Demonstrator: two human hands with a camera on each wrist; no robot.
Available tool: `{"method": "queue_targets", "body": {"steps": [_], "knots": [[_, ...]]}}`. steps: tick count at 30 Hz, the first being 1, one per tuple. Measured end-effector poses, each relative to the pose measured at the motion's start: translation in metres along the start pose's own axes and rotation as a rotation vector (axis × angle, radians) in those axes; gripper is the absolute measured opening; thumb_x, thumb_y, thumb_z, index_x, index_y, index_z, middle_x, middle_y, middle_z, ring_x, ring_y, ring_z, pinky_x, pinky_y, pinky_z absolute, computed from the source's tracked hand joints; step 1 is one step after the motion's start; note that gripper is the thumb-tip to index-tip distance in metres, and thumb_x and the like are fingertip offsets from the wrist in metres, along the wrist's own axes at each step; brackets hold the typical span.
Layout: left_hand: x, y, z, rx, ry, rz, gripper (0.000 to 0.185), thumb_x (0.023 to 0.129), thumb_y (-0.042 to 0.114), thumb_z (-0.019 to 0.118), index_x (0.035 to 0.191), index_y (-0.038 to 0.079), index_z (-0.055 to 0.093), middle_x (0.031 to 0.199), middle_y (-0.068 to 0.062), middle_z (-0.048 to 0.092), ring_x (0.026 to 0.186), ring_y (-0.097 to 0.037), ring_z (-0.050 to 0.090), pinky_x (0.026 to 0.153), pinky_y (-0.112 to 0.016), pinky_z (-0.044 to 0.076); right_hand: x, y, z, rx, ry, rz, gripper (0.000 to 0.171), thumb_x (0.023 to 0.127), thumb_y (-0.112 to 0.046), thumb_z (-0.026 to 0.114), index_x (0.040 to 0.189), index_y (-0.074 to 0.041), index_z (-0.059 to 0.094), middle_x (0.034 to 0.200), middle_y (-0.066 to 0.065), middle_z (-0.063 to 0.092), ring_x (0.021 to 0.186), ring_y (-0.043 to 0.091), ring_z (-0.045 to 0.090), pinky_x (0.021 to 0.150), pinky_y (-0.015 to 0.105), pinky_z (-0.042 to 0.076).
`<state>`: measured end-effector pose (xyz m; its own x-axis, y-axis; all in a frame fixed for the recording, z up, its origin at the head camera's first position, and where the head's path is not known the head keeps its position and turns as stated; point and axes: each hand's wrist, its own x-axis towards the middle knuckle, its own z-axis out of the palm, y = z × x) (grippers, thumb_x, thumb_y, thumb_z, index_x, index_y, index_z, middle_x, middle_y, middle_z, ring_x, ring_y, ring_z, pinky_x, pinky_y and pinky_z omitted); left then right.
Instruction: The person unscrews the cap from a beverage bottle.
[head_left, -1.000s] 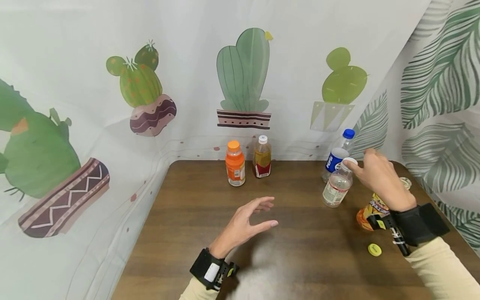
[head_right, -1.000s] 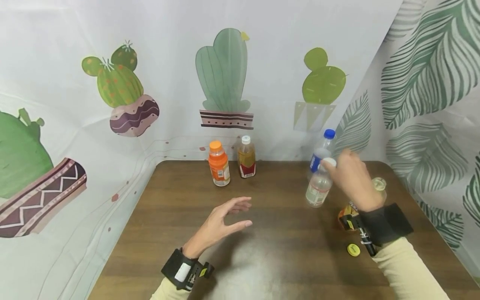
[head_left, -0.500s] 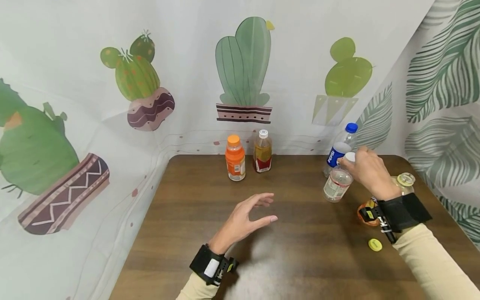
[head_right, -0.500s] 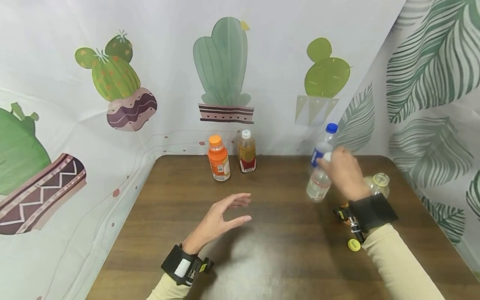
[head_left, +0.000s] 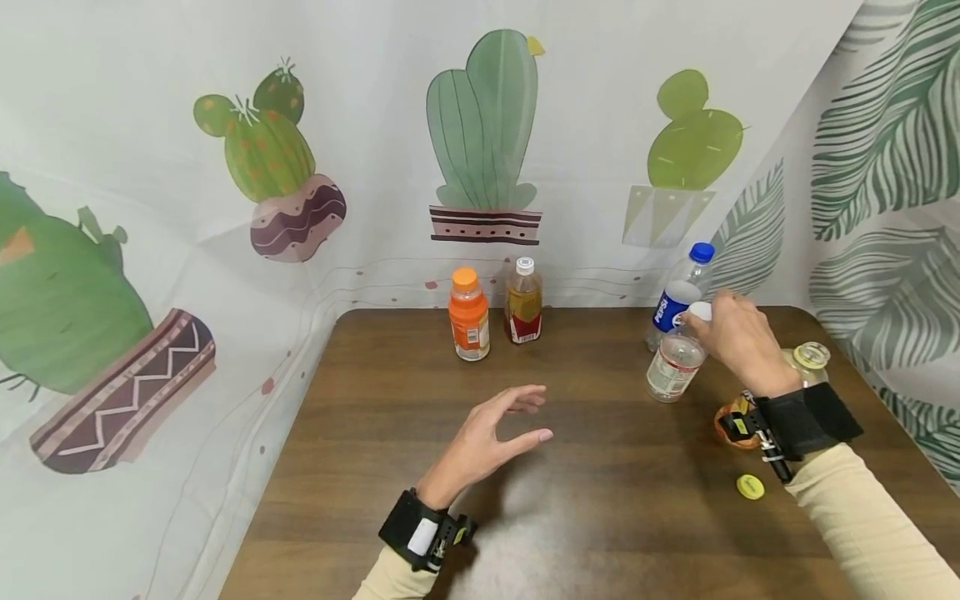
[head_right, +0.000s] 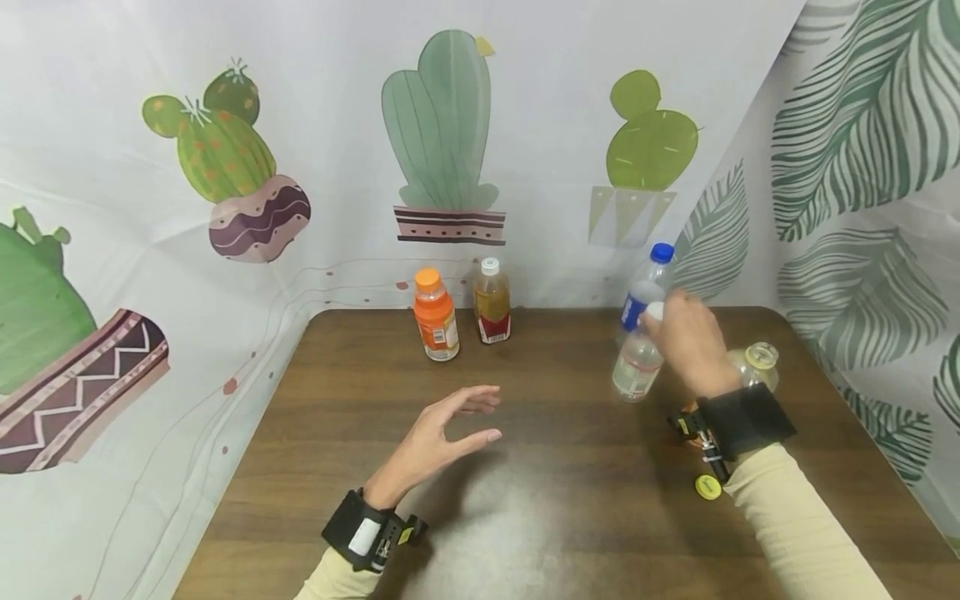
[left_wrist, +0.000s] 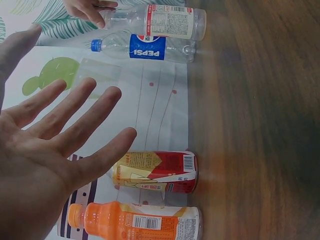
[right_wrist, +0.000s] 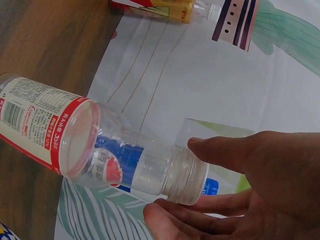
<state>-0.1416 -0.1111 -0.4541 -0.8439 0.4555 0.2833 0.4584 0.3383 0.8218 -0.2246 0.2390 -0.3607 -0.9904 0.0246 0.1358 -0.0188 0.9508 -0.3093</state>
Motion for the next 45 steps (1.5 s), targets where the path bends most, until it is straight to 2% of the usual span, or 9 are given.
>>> {"method": "queue_targets", "body": {"steps": [8,13,21,23,27,30,38,45], "knots": [[0.0,0.002,-0.002,0.001,0.016,0.005,0.052,0.092,0.042,0.07,0.139,0.031,0.051,0.125,0.008,0.064,0.117,-0.017,0.063,0.104,-0.039,0.049,-0.001,0.001,0.002,0.019,0.063,-0.059,0.049,0.096,-0.029,0.062,0.094,0.018,0.051,0.09,0.038,0.054,0.084,0.055,0.056,0.066,0.061,0.045],[0.0,0.003,-0.002,-0.001,0.014,0.014,0.052,0.092,0.04,0.07,0.139,0.03,0.051,0.126,0.006,0.064,0.117,-0.018,0.064,0.104,-0.042,0.049,-0.005,-0.002,-0.001,0.037,0.101,-0.089,0.041,0.094,-0.025,0.063,0.087,0.014,0.054,0.087,0.032,0.052,0.076,0.046,0.055,0.059,0.055,0.043],[-0.001,0.004,-0.003,-0.001,0.022,-0.024,0.051,0.091,0.041,0.071,0.138,0.035,0.052,0.126,0.012,0.064,0.118,-0.011,0.062,0.104,-0.043,0.048,-0.017,-0.015,-0.015,0.051,0.195,-0.214,0.031,0.092,-0.021,0.064,0.075,0.001,0.052,0.076,0.019,0.048,0.07,0.034,0.048,0.051,0.041,0.035],[-0.001,0.004,-0.002,0.002,0.022,-0.02,0.051,0.091,0.041,0.071,0.138,0.032,0.052,0.127,0.012,0.064,0.119,-0.011,0.061,0.104,-0.042,0.048,-0.022,-0.021,-0.019,0.059,0.207,-0.235,0.029,0.092,-0.021,0.065,0.077,0.002,0.055,0.078,0.018,0.05,0.072,0.033,0.049,0.053,0.04,0.036],[0.0,0.005,-0.002,-0.002,0.027,-0.012,0.051,0.091,0.037,0.072,0.138,0.029,0.053,0.128,0.011,0.063,0.12,-0.011,0.06,0.105,-0.042,0.048,-0.033,-0.037,-0.028,0.096,0.219,-0.279,0.029,0.091,-0.02,0.067,0.092,0.008,0.06,0.088,0.022,0.057,0.079,0.036,0.055,0.061,0.049,0.044],[0.001,0.005,-0.001,-0.004,0.037,-0.013,0.053,0.09,0.033,0.074,0.138,0.028,0.054,0.128,0.01,0.063,0.121,-0.011,0.059,0.104,-0.042,0.048,-0.041,-0.05,-0.035,0.127,0.217,-0.322,0.032,0.09,-0.019,0.069,0.101,0.01,0.06,0.095,0.024,0.06,0.084,0.036,0.057,0.068,0.052,0.047],[0.004,0.006,0.002,-0.01,0.061,-0.044,0.063,0.085,0.024,0.079,0.141,0.025,0.05,0.135,0.002,0.061,0.128,-0.017,0.056,0.106,-0.042,0.047,-0.061,-0.083,-0.047,0.156,0.157,-0.406,0.03,0.091,-0.026,0.071,0.1,0.002,0.065,0.093,0.016,0.064,0.08,0.027,0.058,0.067,0.041,0.046],[0.004,0.007,0.002,0.02,0.066,0.024,0.071,0.084,0.039,0.079,0.144,0.022,0.047,0.141,0.002,0.055,0.134,-0.019,0.051,0.11,-0.042,0.044,-0.079,-0.106,-0.056,0.153,0.087,-0.467,0.03,0.091,-0.028,0.072,0.104,-0.002,0.065,0.094,0.009,0.063,0.079,0.022,0.058,0.067,0.039,0.048]]}}
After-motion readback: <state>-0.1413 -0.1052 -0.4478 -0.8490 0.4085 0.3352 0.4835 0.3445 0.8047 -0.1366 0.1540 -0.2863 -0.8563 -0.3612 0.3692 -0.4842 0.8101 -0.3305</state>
